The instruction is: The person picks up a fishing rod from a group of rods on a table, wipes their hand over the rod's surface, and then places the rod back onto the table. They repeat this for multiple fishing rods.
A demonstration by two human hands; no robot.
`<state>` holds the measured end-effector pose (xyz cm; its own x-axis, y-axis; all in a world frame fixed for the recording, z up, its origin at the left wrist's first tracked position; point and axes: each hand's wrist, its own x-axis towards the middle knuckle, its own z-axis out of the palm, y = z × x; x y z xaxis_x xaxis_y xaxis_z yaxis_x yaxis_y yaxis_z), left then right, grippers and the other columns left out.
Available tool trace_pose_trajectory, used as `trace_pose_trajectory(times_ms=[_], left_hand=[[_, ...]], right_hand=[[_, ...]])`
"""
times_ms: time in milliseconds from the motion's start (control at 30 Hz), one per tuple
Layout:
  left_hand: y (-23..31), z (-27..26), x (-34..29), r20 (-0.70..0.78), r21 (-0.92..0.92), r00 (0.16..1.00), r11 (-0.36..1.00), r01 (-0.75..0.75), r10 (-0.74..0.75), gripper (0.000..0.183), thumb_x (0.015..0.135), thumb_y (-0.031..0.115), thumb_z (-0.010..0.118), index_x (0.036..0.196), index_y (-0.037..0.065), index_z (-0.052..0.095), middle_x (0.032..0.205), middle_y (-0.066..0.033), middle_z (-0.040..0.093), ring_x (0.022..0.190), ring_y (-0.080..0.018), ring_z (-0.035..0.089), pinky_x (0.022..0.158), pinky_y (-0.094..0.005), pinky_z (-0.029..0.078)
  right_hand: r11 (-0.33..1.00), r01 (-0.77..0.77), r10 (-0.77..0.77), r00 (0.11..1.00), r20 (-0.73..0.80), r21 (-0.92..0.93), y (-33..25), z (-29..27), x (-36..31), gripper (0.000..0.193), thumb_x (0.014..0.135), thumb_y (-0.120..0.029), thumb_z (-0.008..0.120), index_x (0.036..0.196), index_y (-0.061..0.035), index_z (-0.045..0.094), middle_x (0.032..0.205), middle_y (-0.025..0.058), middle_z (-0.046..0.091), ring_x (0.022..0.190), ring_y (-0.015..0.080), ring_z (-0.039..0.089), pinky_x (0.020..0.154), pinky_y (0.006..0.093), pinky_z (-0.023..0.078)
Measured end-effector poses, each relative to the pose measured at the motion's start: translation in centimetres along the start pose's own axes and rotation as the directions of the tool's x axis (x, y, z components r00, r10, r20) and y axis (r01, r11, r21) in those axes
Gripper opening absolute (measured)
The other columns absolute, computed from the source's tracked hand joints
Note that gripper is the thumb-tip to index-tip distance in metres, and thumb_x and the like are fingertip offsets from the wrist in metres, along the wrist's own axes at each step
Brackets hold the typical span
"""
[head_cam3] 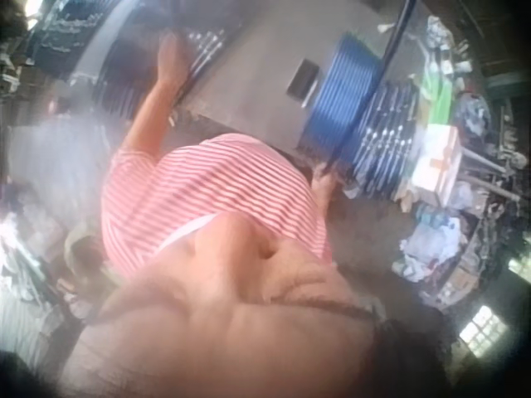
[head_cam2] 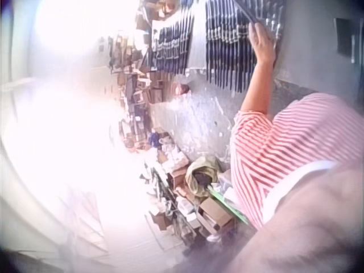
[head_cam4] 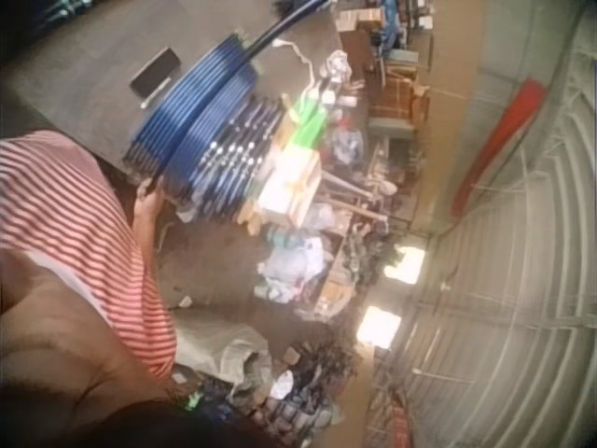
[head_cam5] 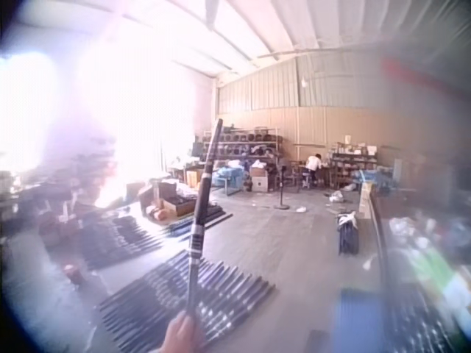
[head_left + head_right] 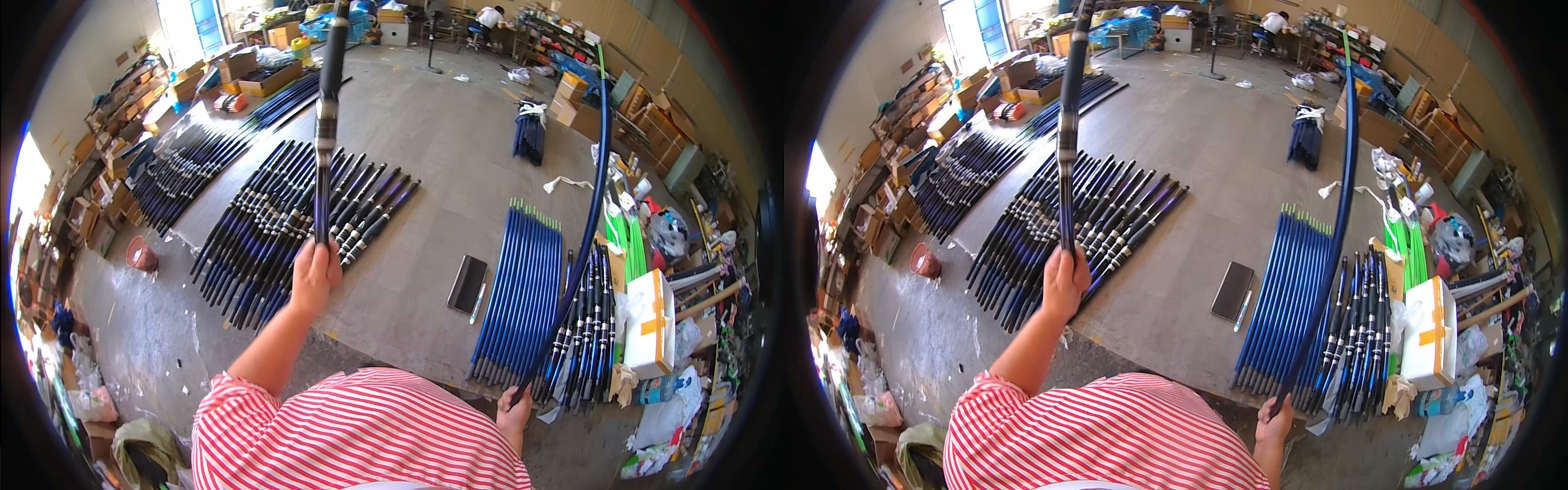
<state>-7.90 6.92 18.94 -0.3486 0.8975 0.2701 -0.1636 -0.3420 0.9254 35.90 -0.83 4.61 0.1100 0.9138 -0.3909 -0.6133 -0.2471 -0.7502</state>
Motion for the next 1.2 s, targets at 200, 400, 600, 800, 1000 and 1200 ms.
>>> trace_pose_trajectory(times_ms=[200,400,600,800,1000,1200], left_hand=[[6.2,0.1,7.4,-0.024,-0.285,0.999,0.958,-0.032,0.027,0.03,0.092,0.019,0.043,0.113,-0.002,0.039,0.068,-0.001,0.041,0.051,-0.0093,0.038,0.046,-0.0231,0.035],[6.7,-2.0,10.5,-0.099,-0.24,0.995,0.97,-0.037,0.013,0.028,0.09,0.019,0.048,0.106,-0.003,0.046,0.083,-0.0059,0.054,0.073,-0.0168,0.056,0.066,-0.0276,0.049],[7.0,-1.0,10.5,-0.055,-0.231,0.998,0.972,-0.038,0.025,0.026,0.09,0.018,0.048,0.104,-0.004,0.044,0.085,-0.0087,0.055,0.082,-0.0246,0.061,0.076,-0.032,0.053],[7.7,0.1,9.5,-0.052,-0.184,0.997,0.98,-0.074,0.066,0.028,0.09,0.018,0.048,0.106,-0.004,0.043,0.087,-0.0095,0.054,0.082,-0.0239,0.062,0.074,-0.0314,0.053],[8.2,0.4,9.7,-0.079,-0.189,0.996,0.98,-0.065,0.051,0.027,0.09,0.02,0.048,0.103,-0.003,0.043,0.085,-0.0088,0.055,0.078,-0.0245,0.063,0.067,-0.031,0.054],[8.4,-0.3,10.5,-0.129,-0.136,0.991,0.989,-0.057,0.04,0.029,0.088,0.026,0.05,0.092,-0.001,0.039,0.078,-0.0109,0.055,0.065,-0.0262,0.063,0.059,-0.0333,0.055]], right_hand=[[0.552,0.258,-0.208,0.963,0.169,-0.793,0.8,-1.1,-4.0,0.046,0.088,-0.035,0.044,0.053,-0.0061,0.041,0.04,0.0059,0.037,0.033,0.0151,0.032,0.037,0.029,0.024],[0.401,0.046,-0.048,0.998,0.029,-0.915,3.2,-8.4,-4.1,0.05,0.085,-0.028,0.051,0.05,-0.0007,0.027,0.044,0.0025,0.022,0.042,0.012,0.019,0.042,0.0365,0.018],[0.445,0.108,-0.025,0.994,0.108,-0.889,2.1,-6.2,-5.0,0.047,0.083,-0.025,0.055,0.051,-0.0029,0.027,0.046,0.0007,0.021,0.045,0.0089,0.02,0.042,0.0336,0.017],[0.528,-0.039,0.07,0.998,-0.003,-0.849,2.5,-6.1,-4.8,0.047,0.083,-0.023,0.055,0.05,-0.0063,0.026,0.047,-0.001,0.02,0.045,0.0076,0.018,0.042,0.0326,0.016],[0.501,-0.078,0.061,0.997,-0.055,-0.862,2.2,-5.2,-4.9,0.049,0.083,-0.026,0.055,0.049,-0.0079,0.025,0.044,-0.0004,0.019,0.043,0.0081,0.016,0.041,0.0327,0.016],[0.484,-0.015,0.06,0.998,0.016,-0.875,1.7,-4.9,-5.0,0.047,0.081,-0.023,0.054,0.048,-0.0078,0.025,0.042,0.0,0.02,0.042,0.0082,0.017,0.041,0.0332,0.016]])
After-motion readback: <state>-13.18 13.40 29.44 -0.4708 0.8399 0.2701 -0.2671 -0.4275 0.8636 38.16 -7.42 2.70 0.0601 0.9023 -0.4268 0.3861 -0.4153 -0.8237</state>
